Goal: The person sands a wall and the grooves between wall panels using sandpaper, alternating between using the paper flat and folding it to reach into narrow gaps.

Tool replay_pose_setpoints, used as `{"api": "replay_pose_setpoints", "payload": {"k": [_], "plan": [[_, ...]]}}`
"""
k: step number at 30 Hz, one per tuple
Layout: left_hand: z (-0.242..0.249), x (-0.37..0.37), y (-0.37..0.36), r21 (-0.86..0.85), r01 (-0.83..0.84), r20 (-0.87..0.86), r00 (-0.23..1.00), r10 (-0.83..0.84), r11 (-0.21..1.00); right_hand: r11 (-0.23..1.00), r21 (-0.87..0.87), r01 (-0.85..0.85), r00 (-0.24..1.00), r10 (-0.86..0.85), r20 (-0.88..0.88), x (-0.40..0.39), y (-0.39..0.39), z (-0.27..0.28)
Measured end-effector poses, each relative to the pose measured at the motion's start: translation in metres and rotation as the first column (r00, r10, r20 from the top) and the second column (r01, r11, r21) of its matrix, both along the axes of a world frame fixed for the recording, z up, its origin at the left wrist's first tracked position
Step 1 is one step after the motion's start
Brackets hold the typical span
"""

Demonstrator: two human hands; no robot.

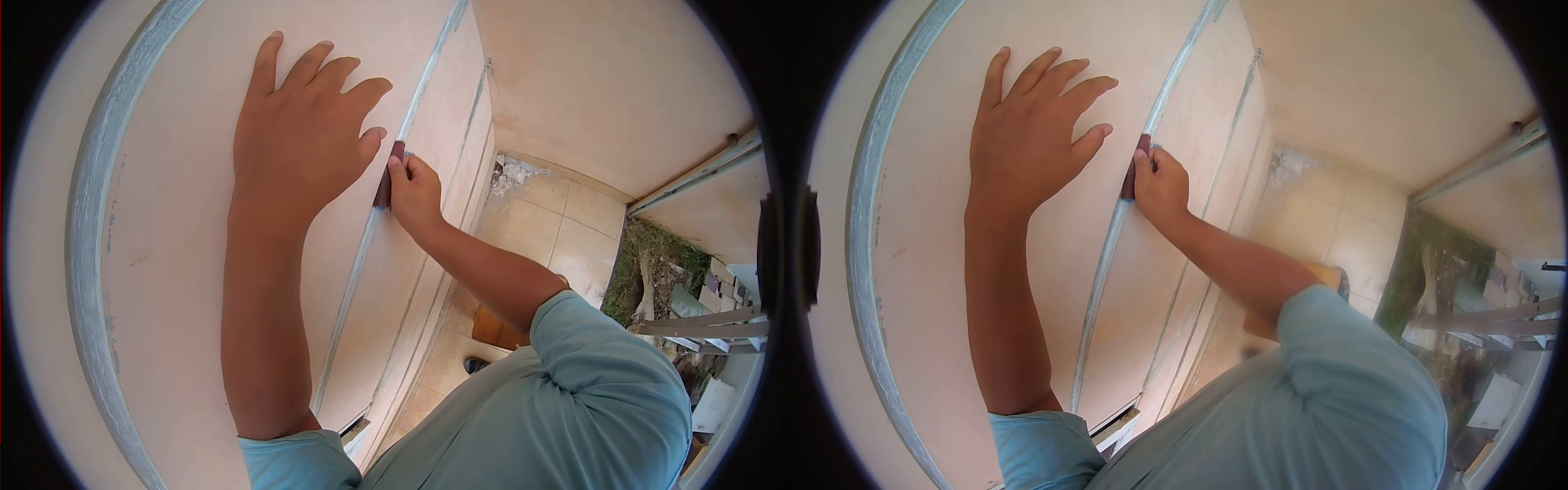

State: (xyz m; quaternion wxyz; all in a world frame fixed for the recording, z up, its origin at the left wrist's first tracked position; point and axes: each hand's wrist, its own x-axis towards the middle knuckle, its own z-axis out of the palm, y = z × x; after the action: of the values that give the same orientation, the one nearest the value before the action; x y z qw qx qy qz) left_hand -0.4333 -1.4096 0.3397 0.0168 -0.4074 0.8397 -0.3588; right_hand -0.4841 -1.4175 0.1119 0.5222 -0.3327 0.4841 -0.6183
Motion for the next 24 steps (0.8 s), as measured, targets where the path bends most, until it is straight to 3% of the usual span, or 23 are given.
{"api": "replay_pose_setpoints", "payload": {"k": [3,5,7,11,13,15,16,17,19,21,24], "plan": [[0.002,0.0,-0.003,-0.029,0.04,-0.013,0.999,-0.041,0.999,0.997,0.014,0.081,0.997,-0.081,-0.002,-0.016,-0.025,0.015],[0.003,-0.001,-0.001,-0.01,0.014,-0.033,0.999,-0.014,1.0,0.999,-0.05,-0.019,1.0,0.02,0.016,0.004,0.013,-0.007],[0.002,-0.001,-0.001,-0.021,0.008,-0.03,1.0,-0.008,1.0,0.989,-0.149,-0.003,1.0,0.005,0.011,0.009,0.025,-0.015],[0.002,0.002,-0.002,-0.02,0.057,-0.04,0.998,-0.058,0.998,0.997,0.059,0.056,0.977,-0.043,-0.208,-0.041,-0.048,0.016],[0.001,0.0,-0.001,-0.017,0.05,-0.043,0.998,-0.051,0.999,0.996,-0.005,0.093,0.969,-0.091,-0.23,-0.031,-0.037,0.018],[0.004,-0.001,-0.003,-0.029,0.023,-0.06,0.998,-0.025,0.999,0.994,-0.113,-0.009,0.968,-0.02,-0.251,-0.016,0.0,-0.007],[0.004,-0.002,-0.003,-0.02,0.019,-0.054,0.998,-0.02,1.0,0.964,-0.266,0.021,0.962,-0.092,-0.256,-0.012,-0.002,-0.024],[0.003,-0.001,-0.001,-0.002,0.013,-0.047,0.999,-0.013,1.0,0.963,-0.269,0.012,0.961,-0.085,-0.262,-0.022,-0.013,-0.013],[0.001,0.001,-0.001,-0.012,0.028,-0.046,0.999,-0.029,1.0,0.997,0.083,-0.008,0.98,0.024,-0.199,-0.05,-0.053,0.015],[0.0,0.0,-0.002,-0.031,0.064,-0.035,0.997,-0.065,0.997,0.994,0.105,0.023,0.98,-0.002,-0.197,-0.057,-0.053,0.025],[0.003,-0.002,-0.004,-0.052,0.087,-0.096,0.991,-0.091,0.995,0.996,-0.061,-0.071,0.932,0.044,-0.359,-0.03,0.001,-0.01]]}}
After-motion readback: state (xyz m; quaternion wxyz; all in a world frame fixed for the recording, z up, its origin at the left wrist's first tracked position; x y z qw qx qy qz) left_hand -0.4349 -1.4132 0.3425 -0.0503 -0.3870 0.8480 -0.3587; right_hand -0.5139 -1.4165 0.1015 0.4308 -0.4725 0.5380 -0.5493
